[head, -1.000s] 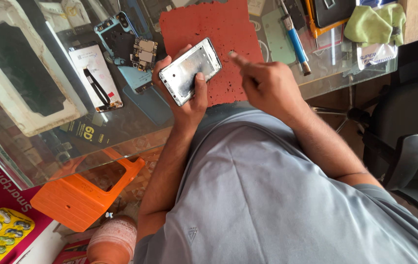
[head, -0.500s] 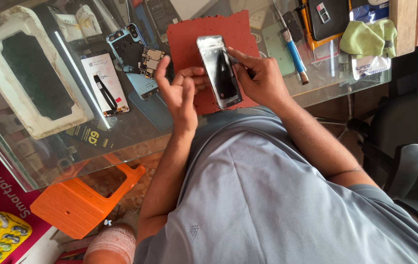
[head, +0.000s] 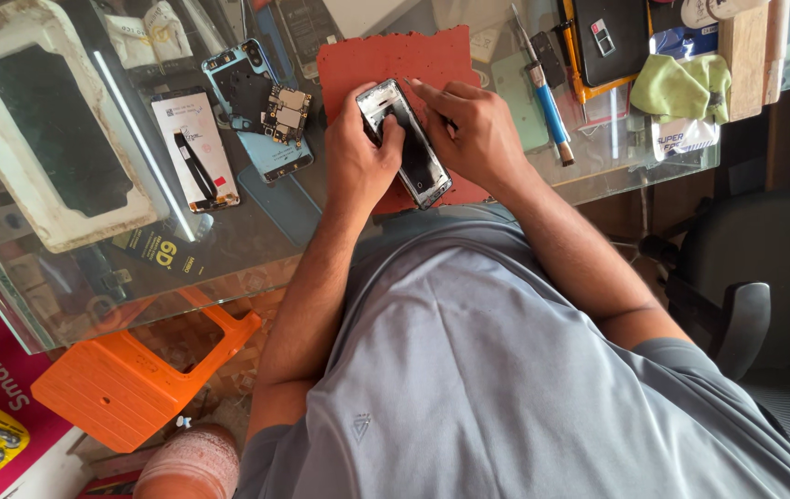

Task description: The person applies adhesive to the edges of a disassembled smartphone chassis and spreads it with a tool. They then use a prying tool to adjust the frame and wipe the surface with a cloth.

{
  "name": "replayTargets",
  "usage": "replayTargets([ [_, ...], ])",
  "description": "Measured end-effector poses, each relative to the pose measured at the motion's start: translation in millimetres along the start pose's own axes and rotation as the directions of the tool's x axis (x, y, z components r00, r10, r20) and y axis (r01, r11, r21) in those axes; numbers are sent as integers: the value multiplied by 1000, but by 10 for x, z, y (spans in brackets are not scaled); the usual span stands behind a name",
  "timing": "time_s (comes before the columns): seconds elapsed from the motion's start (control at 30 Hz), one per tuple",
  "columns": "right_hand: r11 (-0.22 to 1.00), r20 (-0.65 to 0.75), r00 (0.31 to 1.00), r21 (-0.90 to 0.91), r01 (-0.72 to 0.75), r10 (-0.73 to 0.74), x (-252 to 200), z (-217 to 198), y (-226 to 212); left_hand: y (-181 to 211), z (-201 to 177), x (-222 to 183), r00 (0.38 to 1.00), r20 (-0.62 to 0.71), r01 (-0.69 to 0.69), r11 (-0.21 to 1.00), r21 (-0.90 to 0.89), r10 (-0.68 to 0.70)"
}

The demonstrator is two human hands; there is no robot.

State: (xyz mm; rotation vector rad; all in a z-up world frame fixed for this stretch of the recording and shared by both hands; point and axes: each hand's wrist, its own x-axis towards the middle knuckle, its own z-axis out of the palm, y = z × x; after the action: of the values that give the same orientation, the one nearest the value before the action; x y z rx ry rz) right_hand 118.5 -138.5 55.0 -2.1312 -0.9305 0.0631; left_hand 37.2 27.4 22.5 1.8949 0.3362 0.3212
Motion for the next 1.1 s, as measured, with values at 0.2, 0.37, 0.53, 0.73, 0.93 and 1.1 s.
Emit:
replayTargets([
  [0.2,996,52,998,-86,38,-33,51,59,7,-21,16,51,999,23,51,994,-101,-49],
  [0.37,985,89,993,-147,94,-82,60,82,83,-9,6,98,999,37,37,997,-66,-35],
  [0.53,981,122,984,-126,148,-133,61,77,90,-4,16,126,998,50,37,998,-53,-34],
  [0.73,975,108,993,-210,72,-50,55,85,52,-31,19,115,999,45,0,997,-72,3],
  [0.93,982,235,972,-183,43,1,-30,-125,-19,-47,11,129,998,46,-44,999,-30,46],
  [1.1,981,297,952,-192,-9,67,-168,-233,-150,-29,39,137,999,25,-42,999,-2,42],
])
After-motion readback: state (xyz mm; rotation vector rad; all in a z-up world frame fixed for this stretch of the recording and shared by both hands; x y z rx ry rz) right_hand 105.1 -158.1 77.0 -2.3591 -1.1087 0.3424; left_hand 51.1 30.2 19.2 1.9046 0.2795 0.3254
